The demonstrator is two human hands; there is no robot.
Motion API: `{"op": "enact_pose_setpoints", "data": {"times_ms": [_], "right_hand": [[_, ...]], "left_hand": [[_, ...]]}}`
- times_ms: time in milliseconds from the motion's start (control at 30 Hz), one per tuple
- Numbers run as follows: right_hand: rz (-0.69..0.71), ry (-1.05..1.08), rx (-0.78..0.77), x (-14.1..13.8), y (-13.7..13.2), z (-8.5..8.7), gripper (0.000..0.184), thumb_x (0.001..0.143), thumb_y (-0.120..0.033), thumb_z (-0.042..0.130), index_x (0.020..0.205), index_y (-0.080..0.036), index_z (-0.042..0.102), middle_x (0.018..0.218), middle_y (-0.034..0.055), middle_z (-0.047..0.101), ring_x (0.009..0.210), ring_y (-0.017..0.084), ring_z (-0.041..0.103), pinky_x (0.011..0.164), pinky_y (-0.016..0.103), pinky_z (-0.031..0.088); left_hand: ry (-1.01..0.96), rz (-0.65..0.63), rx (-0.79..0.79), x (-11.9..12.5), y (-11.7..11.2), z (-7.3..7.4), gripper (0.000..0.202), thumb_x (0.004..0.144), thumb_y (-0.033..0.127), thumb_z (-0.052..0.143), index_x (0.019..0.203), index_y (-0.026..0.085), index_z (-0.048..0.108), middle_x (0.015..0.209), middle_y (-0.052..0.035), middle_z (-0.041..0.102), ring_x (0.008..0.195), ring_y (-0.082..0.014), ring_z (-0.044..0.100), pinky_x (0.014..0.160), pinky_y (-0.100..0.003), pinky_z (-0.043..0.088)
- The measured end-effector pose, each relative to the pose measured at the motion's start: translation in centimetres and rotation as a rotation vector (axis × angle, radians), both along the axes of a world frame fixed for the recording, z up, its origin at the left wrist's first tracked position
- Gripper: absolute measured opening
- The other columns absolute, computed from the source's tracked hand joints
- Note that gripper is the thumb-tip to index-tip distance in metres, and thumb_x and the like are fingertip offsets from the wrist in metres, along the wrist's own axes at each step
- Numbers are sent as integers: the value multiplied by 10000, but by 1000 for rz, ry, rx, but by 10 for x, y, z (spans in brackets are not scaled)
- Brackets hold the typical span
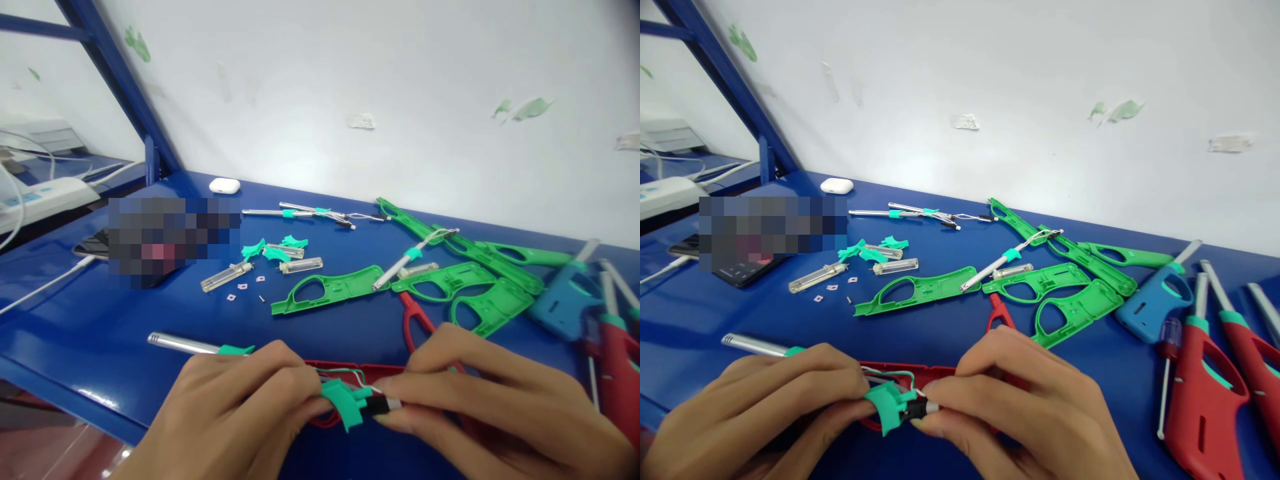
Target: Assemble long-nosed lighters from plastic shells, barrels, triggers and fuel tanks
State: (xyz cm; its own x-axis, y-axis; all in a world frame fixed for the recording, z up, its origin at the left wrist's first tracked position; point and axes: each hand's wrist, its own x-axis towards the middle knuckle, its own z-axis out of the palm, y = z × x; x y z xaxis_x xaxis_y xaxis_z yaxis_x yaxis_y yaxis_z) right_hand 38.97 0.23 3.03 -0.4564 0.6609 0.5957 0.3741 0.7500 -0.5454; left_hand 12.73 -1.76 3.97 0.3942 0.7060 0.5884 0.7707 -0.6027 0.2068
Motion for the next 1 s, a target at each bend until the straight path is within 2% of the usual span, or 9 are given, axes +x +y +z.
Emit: {"op": "enact_pose_setpoints", "data": {"times_ms": [167,267,300,400,500,567,767,867,1000], "right_hand": [[-15,19,-35,-3,-1,-1,148,1052,-194,883,1144,-309,873,973,-48,841,746,80,834,753,96,664],[-15,12,-46,-3,-2,-3,143,1051,-202,883,1128,-322,872,953,-60,833,729,68,823,728,81,649],[-12,13,-45,-2,-2,-3,142,1049,-204,884,1126,-323,871,952,-60,832,727,68,821,721,80,647],[-12,24,-31,-1,-1,-2,138,1052,-223,883,1143,-326,876,956,-51,830,712,74,815,694,93,650],[-20,23,-25,-1,0,0,140,1057,-221,875,1144,-331,886,943,-50,826,685,76,806,678,106,653],[-33,22,-35,0,-1,1,155,1041,-204,889,1131,-330,892,940,-50,828,683,80,809,673,109,654],[-61,50,-80,0,-2,2,229,977,-166,931,1120,-342,898,946,-41,837,690,111,818,642,149,662],[-102,26,-107,0,-2,3,218,995,-201,927,1115,-380,896,958,-50,847,750,128,846,685,161,685],[-107,21,-102,-1,-1,4,176,1001,-232,927,1099,-376,905,944,-48,848,732,120,841,666,145,676]], "left_hand": [[-7,-14,11,-3,-1,-2,183,1078,481,824,1141,311,846,1018,-8,846,838,-170,819,741,-243,699],[-16,-30,23,-9,-7,-8,97,1085,388,827,1136,305,832,1005,13,851,799,-153,816,705,-232,671],[-28,-35,26,-11,-9,-11,44,1111,325,789,1137,302,816,999,25,852,784,-141,813,692,-224,653],[-60,-70,15,-16,-13,-18,213,1216,167,569,1151,289,731,984,67,846,753,-90,804,660,-212,579],[-65,-98,5,-17,-14,-20,270,1275,187,444,1170,286,673,994,82,842,755,-65,805,643,-235,535],[-56,-94,8,-16,-14,-19,255,1273,191,451,1181,289,667,1007,82,841,768,-66,812,649,-236,541],[-61,-77,5,-17,-12,-16,316,1160,27,521,1187,304,669,1002,101,830,764,-73,816,651,-228,572],[-69,-83,20,-17,-11,-17,322,1150,16,525,1184,300,674,1006,97,829,772,-67,816,653,-215,573],[-56,-57,29,-17,-11,-17,299,1174,41,521,1184,298,675,1013,97,823,775,-60,810,672,-206,575]]}}
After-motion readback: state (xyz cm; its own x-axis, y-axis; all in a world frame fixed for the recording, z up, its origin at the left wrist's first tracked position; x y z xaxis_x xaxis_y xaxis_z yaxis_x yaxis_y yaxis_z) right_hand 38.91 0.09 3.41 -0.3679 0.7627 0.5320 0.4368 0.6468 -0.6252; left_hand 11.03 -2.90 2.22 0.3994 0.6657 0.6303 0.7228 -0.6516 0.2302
